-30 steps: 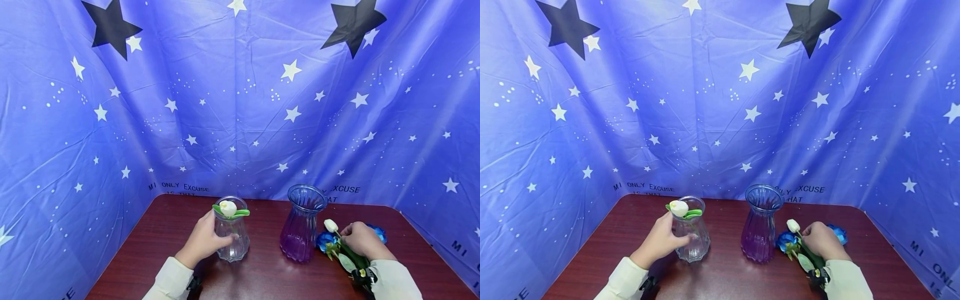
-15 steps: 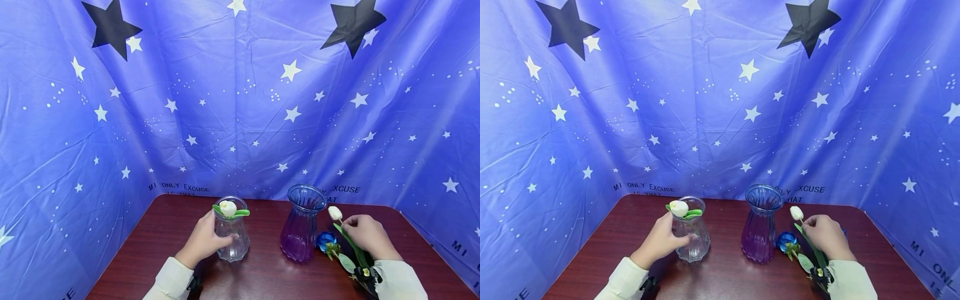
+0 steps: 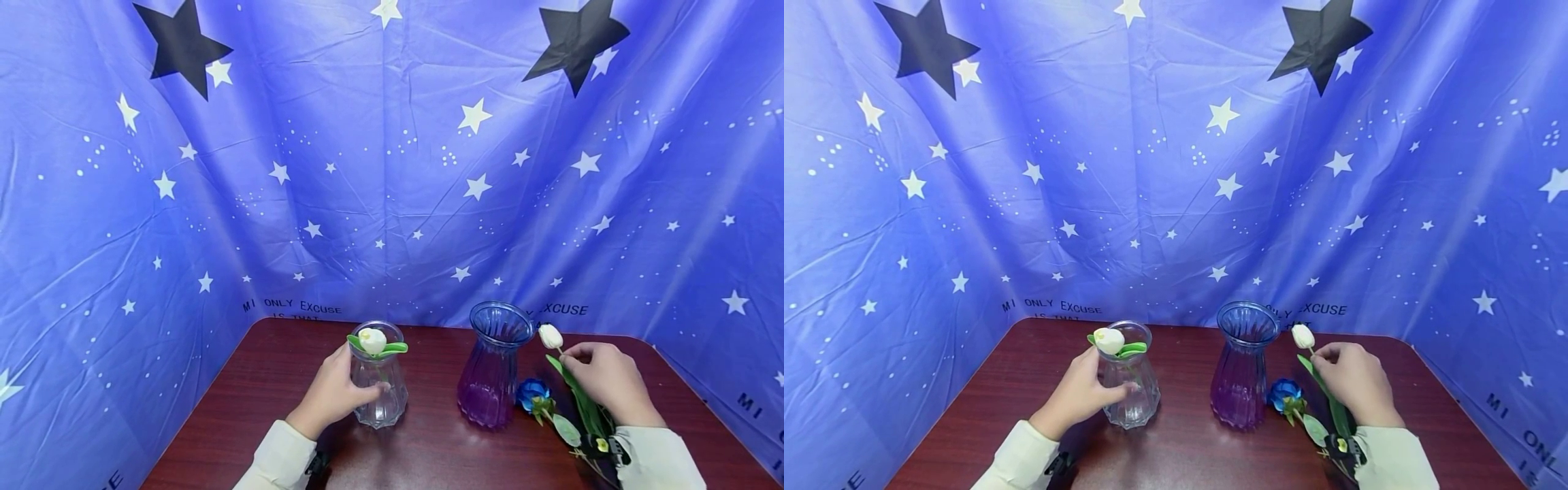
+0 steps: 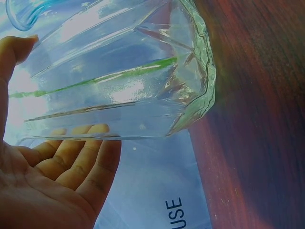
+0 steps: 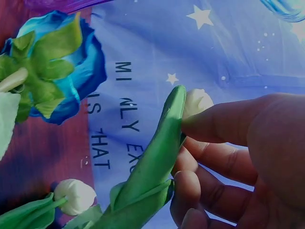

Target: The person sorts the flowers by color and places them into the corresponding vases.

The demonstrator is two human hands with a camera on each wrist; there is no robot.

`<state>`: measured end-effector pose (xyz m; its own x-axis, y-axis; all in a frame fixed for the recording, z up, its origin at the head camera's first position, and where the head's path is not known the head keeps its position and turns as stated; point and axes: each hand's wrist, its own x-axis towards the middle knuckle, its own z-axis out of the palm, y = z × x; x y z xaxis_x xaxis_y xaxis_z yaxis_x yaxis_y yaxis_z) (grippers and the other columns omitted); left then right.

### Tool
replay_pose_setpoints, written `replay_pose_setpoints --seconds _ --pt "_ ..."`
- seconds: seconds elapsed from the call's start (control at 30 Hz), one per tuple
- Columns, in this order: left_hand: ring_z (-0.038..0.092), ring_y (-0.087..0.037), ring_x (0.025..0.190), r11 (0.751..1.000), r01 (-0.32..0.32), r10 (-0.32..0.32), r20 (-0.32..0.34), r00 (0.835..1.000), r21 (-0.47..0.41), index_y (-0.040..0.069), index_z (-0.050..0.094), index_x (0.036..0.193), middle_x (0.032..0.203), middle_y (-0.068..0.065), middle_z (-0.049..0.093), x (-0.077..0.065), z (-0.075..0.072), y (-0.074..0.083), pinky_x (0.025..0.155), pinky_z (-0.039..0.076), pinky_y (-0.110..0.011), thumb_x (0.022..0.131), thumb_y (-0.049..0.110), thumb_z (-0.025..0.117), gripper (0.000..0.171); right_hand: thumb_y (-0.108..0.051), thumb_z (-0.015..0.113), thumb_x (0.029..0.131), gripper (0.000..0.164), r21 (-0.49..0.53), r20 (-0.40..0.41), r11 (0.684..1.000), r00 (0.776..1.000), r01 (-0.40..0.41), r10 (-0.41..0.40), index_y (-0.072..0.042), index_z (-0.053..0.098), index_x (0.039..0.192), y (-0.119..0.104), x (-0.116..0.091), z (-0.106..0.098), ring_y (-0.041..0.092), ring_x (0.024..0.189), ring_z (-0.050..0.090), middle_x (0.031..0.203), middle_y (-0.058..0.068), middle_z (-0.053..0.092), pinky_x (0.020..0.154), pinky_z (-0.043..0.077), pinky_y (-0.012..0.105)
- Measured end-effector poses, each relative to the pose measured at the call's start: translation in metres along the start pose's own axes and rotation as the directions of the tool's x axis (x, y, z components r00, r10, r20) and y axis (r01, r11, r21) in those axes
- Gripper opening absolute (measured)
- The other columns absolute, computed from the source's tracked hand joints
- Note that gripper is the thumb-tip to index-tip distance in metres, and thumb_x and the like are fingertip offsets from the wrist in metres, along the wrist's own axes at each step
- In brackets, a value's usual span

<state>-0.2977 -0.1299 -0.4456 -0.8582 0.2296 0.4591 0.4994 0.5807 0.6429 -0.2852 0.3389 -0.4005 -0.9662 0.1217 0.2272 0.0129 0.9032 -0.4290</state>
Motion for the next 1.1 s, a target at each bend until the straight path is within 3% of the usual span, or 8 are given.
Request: replay_pose_setpoints --seconds 0.4,0.7,0.87,1.1 --pt "0.066 -0.008 0.110 1.000 0.008 -0.008 -0.002 1.000 -0.016 0.029 0.055 0.135 0.117 0.013 0.067 0.000 -0.001 0.002 0.095 0.057 -0.035 0.071 0.041 0.094 0.076 -0.037 0.067 0.098 0.025 0.002 -0.133 0.999 0.991 0.032 -0.031 -0.016 0.078 0.104 -0.018 -0.010 -0.013 0.017 0.063 0.054 0.092 0.009 0.076 0.057 0.036 0.032" --pt "0.066 -0.008 0.111 1.000 0.007 -0.007 0.001 1.000 -0.011 0.027 0.055 0.136 0.119 0.012 0.067 0.000 -0.001 0.003 0.096 0.057 -0.036 0.071 0.041 0.094 0.077 -0.035 0.068 0.098 0.022 0.012 -0.277 0.997 0.958 0.082 -0.076 -0.016 0.078 0.102 -0.035 -0.020 -0.024 0.015 0.065 0.057 0.083 0.003 0.075 0.058 0.037 0.032" --pt "0.066 -0.008 0.110 1.000 0.005 -0.005 0.000 1.000 -0.011 0.028 0.055 0.136 0.118 0.012 0.067 0.000 -0.001 0.002 0.095 0.057 -0.036 0.071 0.043 0.094 0.077 -0.035 0.066 0.099 0.023 0.022 -0.317 0.995 0.945 0.097 -0.085 -0.015 0.077 0.103 -0.042 -0.025 -0.031 0.016 0.062 0.054 0.081 0.003 0.075 0.057 0.035 0.032" --pt "0.066 -0.010 0.110 1.000 0.001 -0.001 -0.004 1.000 0.004 0.027 0.055 0.135 0.118 0.011 0.067 0.000 0.000 0.001 0.095 0.057 -0.038 0.072 0.047 0.093 0.076 -0.030 0.068 0.098 0.020 0.032 -0.365 0.994 0.927 0.100 -0.082 -0.012 0.076 0.104 -0.044 -0.027 -0.036 0.023 0.070 0.062 0.086 0.009 0.076 0.060 0.038 0.037"
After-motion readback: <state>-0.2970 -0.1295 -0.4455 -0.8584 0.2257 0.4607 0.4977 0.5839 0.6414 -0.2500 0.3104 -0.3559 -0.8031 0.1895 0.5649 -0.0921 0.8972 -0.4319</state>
